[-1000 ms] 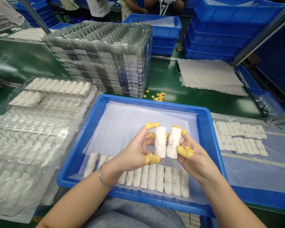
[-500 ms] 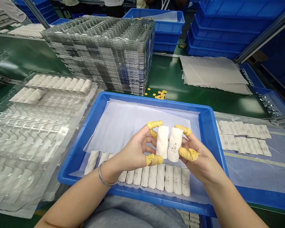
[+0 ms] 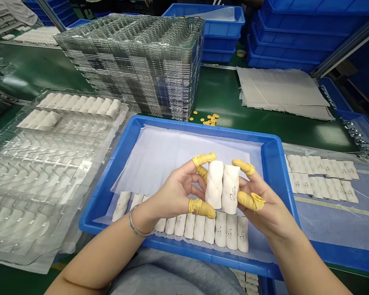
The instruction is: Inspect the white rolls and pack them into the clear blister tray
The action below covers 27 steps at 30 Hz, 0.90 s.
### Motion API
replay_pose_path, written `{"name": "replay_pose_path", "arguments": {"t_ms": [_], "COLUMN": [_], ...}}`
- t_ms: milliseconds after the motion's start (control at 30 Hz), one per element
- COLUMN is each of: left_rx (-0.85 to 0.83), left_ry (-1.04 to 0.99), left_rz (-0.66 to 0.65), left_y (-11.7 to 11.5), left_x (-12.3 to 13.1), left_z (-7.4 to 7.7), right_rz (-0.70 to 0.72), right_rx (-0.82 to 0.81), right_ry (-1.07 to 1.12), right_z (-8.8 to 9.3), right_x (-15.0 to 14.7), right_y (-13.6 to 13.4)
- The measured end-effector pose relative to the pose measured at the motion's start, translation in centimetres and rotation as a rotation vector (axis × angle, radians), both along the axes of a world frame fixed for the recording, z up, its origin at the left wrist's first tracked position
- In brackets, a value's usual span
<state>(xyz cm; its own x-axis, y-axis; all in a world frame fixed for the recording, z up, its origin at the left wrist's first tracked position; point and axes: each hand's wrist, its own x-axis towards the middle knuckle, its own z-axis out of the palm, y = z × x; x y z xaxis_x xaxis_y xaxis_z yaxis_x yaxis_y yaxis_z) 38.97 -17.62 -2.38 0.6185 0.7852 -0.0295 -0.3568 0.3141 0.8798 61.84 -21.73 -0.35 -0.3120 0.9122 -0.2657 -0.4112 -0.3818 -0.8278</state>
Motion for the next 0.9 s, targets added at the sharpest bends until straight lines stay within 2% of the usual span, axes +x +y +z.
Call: {"name": "replay_pose_path", "arguments": {"t_ms": [433, 667, 900], "left_rx": [-0.143, -0.228, -0.204], "left_ry": [-0.098, -0.143, -0.15], "left_rz": [-0.08, -0.07, -0.081], "left_y": [-0.2, 0.0, -0.1], "left_x": [0.7, 0.4, 0.5], "left_z": [-1.0, -0.3, 0.1], "right_rz": [0.019, 0.008, 0.028], "right_rx": [0.043, 0.062, 0.066], "right_ry": [-0.017, 0.003, 0.029], "right_z": [-0.1, 0.0, 0.1], "right_x": [-0.5, -0.2, -0.3], "right_y": [-0.3, -0.2, -0.1]}}
